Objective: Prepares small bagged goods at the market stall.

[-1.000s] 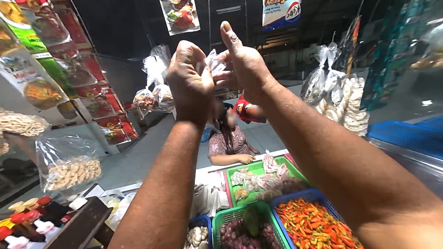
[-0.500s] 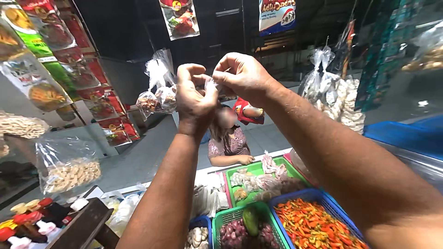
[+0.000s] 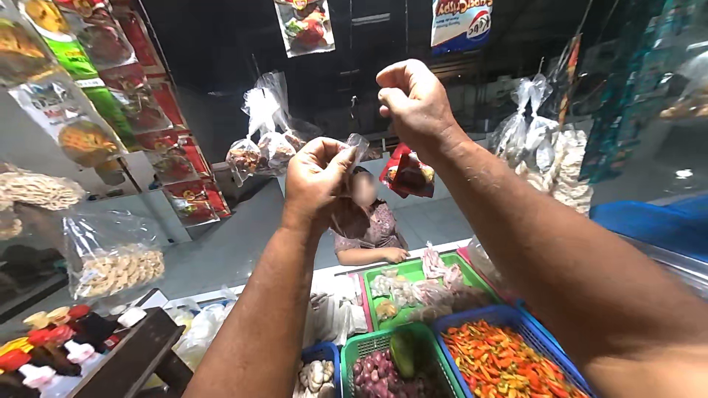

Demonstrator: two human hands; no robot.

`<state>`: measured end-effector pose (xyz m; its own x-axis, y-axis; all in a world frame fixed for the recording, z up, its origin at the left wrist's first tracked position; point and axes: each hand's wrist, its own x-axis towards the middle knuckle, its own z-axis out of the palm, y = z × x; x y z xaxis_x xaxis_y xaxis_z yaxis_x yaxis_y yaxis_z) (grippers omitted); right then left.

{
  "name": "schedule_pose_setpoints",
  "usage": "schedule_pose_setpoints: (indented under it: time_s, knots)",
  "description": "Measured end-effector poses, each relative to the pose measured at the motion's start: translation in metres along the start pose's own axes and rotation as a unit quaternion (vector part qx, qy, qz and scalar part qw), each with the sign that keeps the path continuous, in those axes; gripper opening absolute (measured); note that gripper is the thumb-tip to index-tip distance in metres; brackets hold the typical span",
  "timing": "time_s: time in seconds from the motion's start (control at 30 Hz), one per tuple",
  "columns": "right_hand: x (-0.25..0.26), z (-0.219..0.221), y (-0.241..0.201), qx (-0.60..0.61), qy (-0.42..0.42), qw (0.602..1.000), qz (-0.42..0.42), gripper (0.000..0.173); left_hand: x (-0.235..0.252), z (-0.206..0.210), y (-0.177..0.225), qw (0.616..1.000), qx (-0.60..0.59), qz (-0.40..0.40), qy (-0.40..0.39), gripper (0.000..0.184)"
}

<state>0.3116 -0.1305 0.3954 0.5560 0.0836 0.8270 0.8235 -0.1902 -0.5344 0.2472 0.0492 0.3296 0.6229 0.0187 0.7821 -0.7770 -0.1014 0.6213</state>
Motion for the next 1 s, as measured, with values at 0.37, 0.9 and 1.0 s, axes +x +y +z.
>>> schedule_pose_setpoints:
  time_s: [0.37,0.9,1.0]
  knots:
    - [0.022,0.03,0.012,0.097,-0.011,0.994,0.05,0.035,0.033,-0.006,0.023,0.998,0.036,0.05,0.015,0.007]
    - [0.018,0.025,0.016,0.172,-0.014,0.985,-0.016,0.017,0.086,0.019,0.016,0.995,0.1,-0.005,0.028,0.008]
    - [0.018,0.023,0.014,0.145,-0.005,0.989,-0.016,0.014,0.084,0.019,0.019,0.995,0.094,-0.01,0.011,0.009]
